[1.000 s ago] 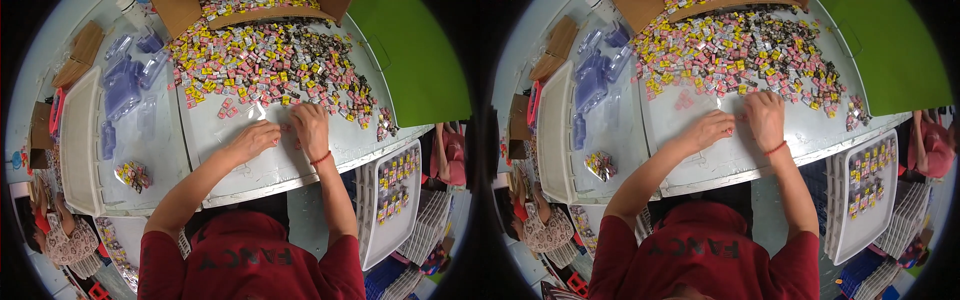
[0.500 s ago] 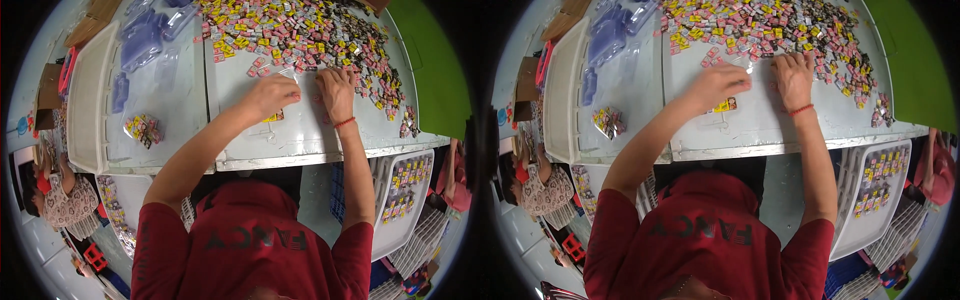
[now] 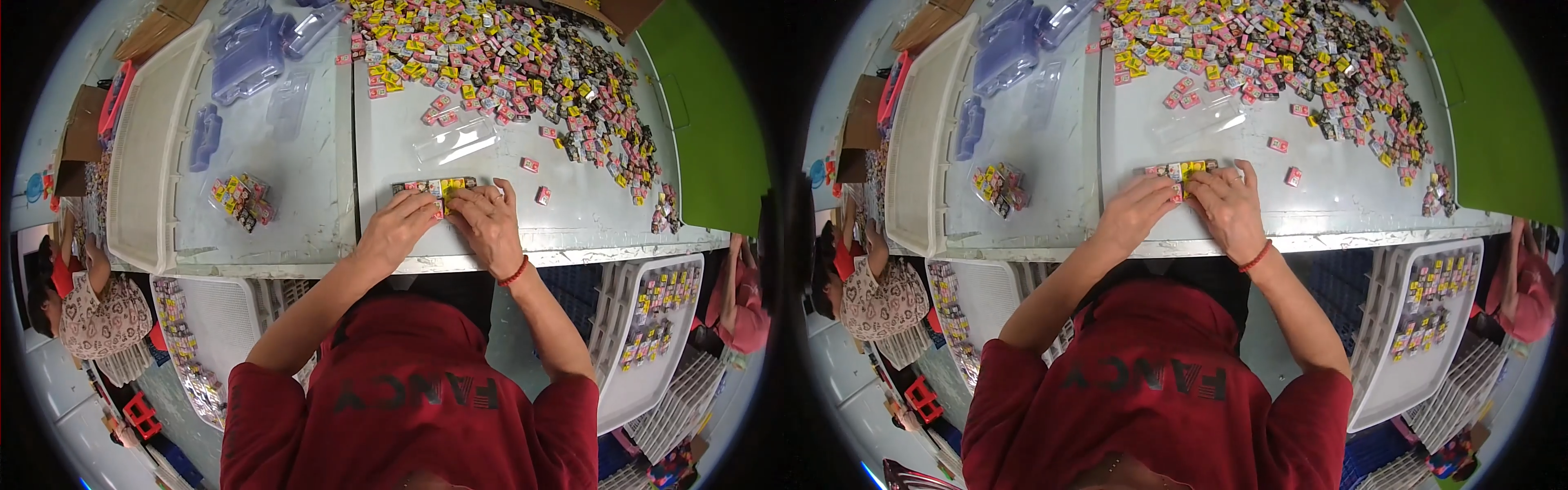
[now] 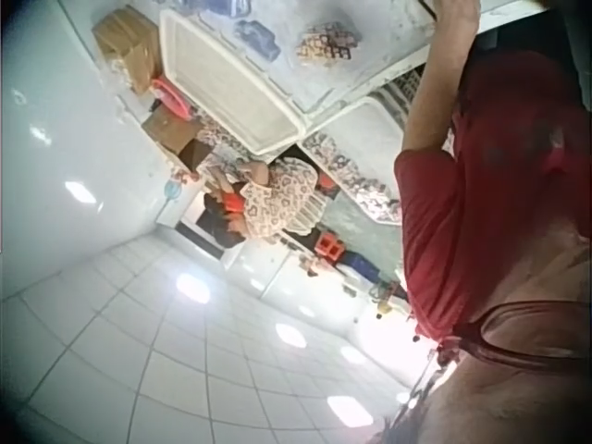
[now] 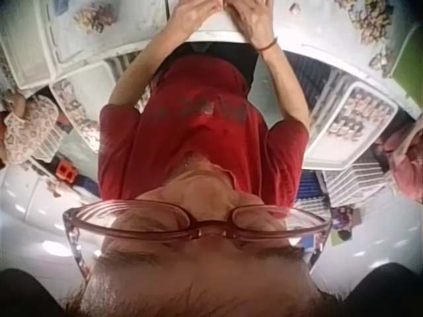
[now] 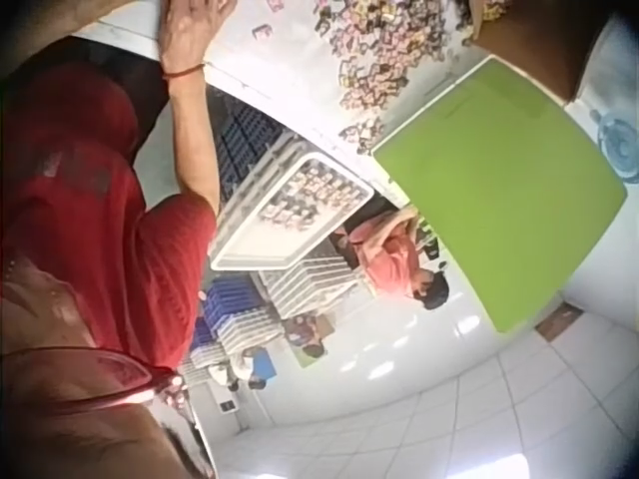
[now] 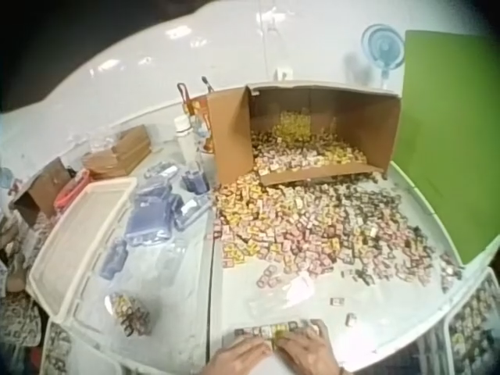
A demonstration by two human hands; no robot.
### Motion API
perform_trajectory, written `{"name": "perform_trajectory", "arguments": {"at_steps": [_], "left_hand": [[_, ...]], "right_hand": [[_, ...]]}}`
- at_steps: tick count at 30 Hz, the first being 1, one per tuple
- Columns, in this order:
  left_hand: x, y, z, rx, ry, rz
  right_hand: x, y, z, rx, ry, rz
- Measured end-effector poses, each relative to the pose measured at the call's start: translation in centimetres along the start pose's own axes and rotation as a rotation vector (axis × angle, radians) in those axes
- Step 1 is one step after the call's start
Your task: Sort small colorful toy pieces and place them into clear plastic containers for packaging.
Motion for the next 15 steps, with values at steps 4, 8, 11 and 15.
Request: {"name": "perform_trajectory", "arguments": {"at_steps": [4, 8, 11, 15], "left_hand": [[0.5, 0.2, 0.3, -0.019, 0.024, -0.011], [1.0, 0.7, 0.6, 0.042, 0.021, -0.078], [1.5, 1.7, 1.1, 0.055, 0.010, -0.114], [0.8, 2.3, -0.3, 0.107, -0.127, -0.014]], "right_hand": [[-0.2, 0.2, 0.4, 0.001, 0.012, -0.016], [0.1, 1.2, 0.9, -0.024, 0.105, -0.040], [0.2, 1.9, 2.0, 0.023, 0.140, -0.044], [-0.1, 2.3, 2.5, 0.058, 0.161, 0.011]]}}
Point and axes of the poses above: each hand's wrist, its own y-axis away from the middle knuckle, its own x-axis out of the palm, z = x × y, the point moved 4 cm from there along -y, towards the middle knuckle, and after that the axes turned 7 degrees about -z, right-handed, at the moved point
